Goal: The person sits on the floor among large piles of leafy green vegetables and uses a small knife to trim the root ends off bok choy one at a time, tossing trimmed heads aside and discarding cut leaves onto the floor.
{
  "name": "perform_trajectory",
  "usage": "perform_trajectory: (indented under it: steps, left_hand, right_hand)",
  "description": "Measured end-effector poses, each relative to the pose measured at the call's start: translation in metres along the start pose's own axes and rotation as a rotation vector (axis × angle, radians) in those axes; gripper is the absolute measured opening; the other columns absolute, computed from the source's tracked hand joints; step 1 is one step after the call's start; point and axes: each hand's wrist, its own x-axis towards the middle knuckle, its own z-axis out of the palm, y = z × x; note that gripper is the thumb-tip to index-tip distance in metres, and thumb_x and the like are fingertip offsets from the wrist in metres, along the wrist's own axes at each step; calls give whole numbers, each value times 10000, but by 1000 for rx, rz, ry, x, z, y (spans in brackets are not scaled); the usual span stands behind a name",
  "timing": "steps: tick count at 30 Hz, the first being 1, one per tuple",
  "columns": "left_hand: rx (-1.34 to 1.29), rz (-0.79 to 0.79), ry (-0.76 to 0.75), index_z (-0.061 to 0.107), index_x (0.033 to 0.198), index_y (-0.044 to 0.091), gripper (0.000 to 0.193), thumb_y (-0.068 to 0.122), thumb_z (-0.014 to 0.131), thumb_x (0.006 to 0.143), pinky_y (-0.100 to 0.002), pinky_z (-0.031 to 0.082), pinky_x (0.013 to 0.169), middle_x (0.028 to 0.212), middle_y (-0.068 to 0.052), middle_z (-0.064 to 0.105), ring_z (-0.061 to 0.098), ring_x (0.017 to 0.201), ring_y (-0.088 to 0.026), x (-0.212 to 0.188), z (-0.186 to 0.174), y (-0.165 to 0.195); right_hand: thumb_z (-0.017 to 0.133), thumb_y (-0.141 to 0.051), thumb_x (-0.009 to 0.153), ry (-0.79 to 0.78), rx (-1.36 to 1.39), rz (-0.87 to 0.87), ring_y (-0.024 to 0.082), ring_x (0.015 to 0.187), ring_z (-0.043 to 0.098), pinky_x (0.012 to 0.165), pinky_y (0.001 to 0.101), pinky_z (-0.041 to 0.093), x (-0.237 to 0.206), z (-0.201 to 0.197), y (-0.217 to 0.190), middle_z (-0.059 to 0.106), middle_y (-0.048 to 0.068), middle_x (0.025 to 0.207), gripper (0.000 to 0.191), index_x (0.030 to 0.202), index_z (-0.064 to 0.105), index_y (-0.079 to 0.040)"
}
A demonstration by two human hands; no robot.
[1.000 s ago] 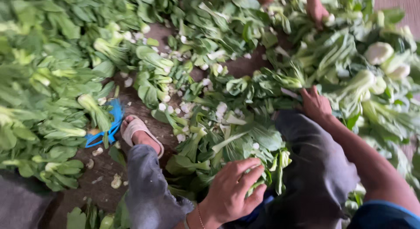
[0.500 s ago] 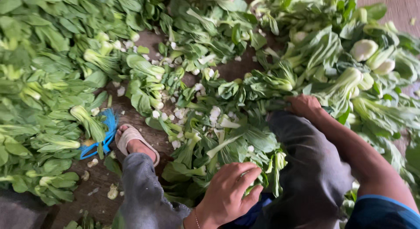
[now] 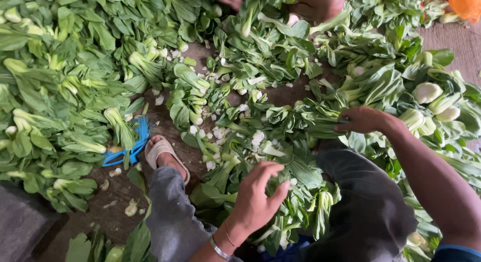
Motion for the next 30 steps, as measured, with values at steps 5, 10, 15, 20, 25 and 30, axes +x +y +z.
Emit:
perform_trajectory:
  steps: [5, 10, 15, 20, 25, 30]
  left_hand:
    - [-254, -345, 148, 613, 1225, 39, 435, 389, 625, 967, -392, 582, 929, 1148, -107, 700, 703, 1069, -224, 12, 0, -22]
    - [-600, -454, 355, 562, 1330, 18, 557, 451, 579, 979, -418, 454, 1093, 1352, -150, 617, 585, 1276, -255, 26, -9, -35]
    - [-878, -331, 461, 447, 1439, 82, 605, 490, 496, 995, -394, 384, 1138, 1484, -99, 528, 501, 1381, -182, 24, -20, -41]
    - [-1140, -278, 367, 580, 1326, -16, 496, 386, 612, 1037, -435, 506, 1018, 1295, -133, 626, 620, 1160, -234, 22, -17, -54]
    - [-783, -271, 429, 647, 1253, 1, 407, 319, 694, 1003, -308, 505, 946, 1215, -95, 684, 629, 1101, -157, 20, -14, -55]
    - [-234, -149, 662, 675, 1169, 16, 322, 256, 753, 969, -329, 533, 881, 1074, -91, 673, 640, 999, -174, 14, -24, -38]
  right_hand:
    - [644, -550, 887, 178, 167, -236, 258, 761, 737, 729, 419, 559, -72, -65, -88, 750, 155, 800, 493, 1100, 736, -116]
    - [728, -406, 890, 307, 491, -637, 223, 817, 705, 746, 400, 554, -121, -79, -163, 751, 110, 905, 376, 1073, 707, -79]
    - [819, -271, 872, 265, 631, -1005, 221, 934, 699, 832, 394, 546, -139, -60, -207, 737, 92, 1029, 308, 1030, 679, -45]
    - [841, -198, 855, 321, 673, -1056, 247, 1032, 698, 917, 397, 538, -141, -49, -224, 710, 106, 1096, 313, 1028, 654, -16]
    - [864, -223, 820, 409, 619, -948, 255, 958, 705, 844, 387, 558, -134, -45, -223, 721, 91, 1020, 318, 1000, 680, -37]
    - [876, -199, 797, 477, 573, -979, 290, 1083, 701, 923, 393, 557, -129, -31, -220, 739, 97, 1079, 364, 1103, 726, -71]
